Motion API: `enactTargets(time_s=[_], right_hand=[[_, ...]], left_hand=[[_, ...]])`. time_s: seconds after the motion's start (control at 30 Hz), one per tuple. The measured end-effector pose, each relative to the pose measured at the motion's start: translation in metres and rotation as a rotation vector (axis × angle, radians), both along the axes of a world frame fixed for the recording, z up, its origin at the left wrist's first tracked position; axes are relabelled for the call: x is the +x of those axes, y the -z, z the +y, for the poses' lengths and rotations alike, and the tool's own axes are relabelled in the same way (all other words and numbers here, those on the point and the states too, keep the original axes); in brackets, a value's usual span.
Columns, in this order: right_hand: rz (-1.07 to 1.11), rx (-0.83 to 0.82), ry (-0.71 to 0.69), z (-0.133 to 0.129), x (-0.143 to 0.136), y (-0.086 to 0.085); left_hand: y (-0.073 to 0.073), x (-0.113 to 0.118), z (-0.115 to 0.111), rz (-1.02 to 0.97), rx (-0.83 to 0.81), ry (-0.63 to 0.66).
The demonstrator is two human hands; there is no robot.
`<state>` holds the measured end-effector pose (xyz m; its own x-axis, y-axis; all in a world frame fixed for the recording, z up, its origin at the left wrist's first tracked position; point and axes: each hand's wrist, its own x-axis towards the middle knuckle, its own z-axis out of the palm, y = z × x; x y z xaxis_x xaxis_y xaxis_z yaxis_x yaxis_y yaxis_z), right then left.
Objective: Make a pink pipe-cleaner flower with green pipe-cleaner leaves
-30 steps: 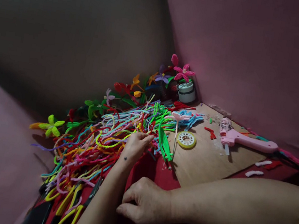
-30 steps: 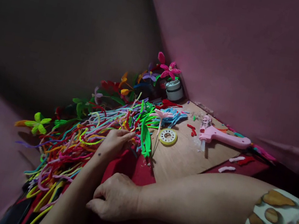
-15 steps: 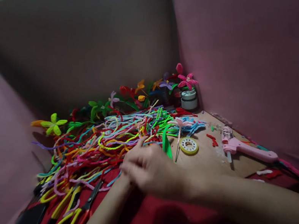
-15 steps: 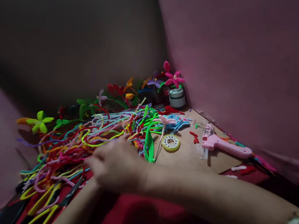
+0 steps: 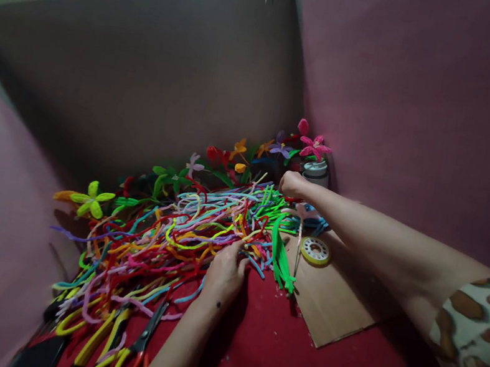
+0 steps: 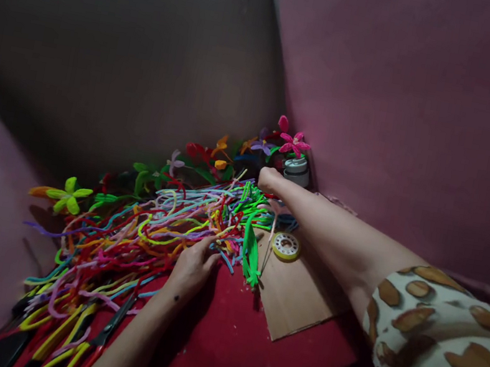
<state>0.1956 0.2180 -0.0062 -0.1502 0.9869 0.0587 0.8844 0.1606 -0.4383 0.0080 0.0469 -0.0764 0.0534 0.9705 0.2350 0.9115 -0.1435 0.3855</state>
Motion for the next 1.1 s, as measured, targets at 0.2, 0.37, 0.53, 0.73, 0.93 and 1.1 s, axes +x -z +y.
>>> enactTargets(time_s=[0.2,0.37,0.53,0.73,0.93,1.1], right_hand=[[-0.104,-0.029,-0.088,0.02,-0.004,0.022],[-0.159,-0.011,-0.149,0.024,-0.002,0.023],[-0.208,0.018,-0.142,0.024,-0.003,0.021],[-0.231,0.101,-0.132,0.019,-0.005,0.022],[-0.226,0.101,-0.149,0.02,-0.012,0.025],[-0.158,0.081,-0.142,0.025,-0.008,0.025]], left_hand=[[-0.001,-0.001,-0.002,0.033,-0.021,0.002],[0.0,-0.001,-0.001,0.057,-0.035,-0.01],[0.0,0.0,-0.001,0.061,-0.03,-0.005],[0.001,0.0,-0.001,0.07,-0.035,-0.007],[0.002,-0.001,0.0,0.074,-0.037,-0.002],[0.002,-0.001,0.0,0.081,-0.044,-0.004]])
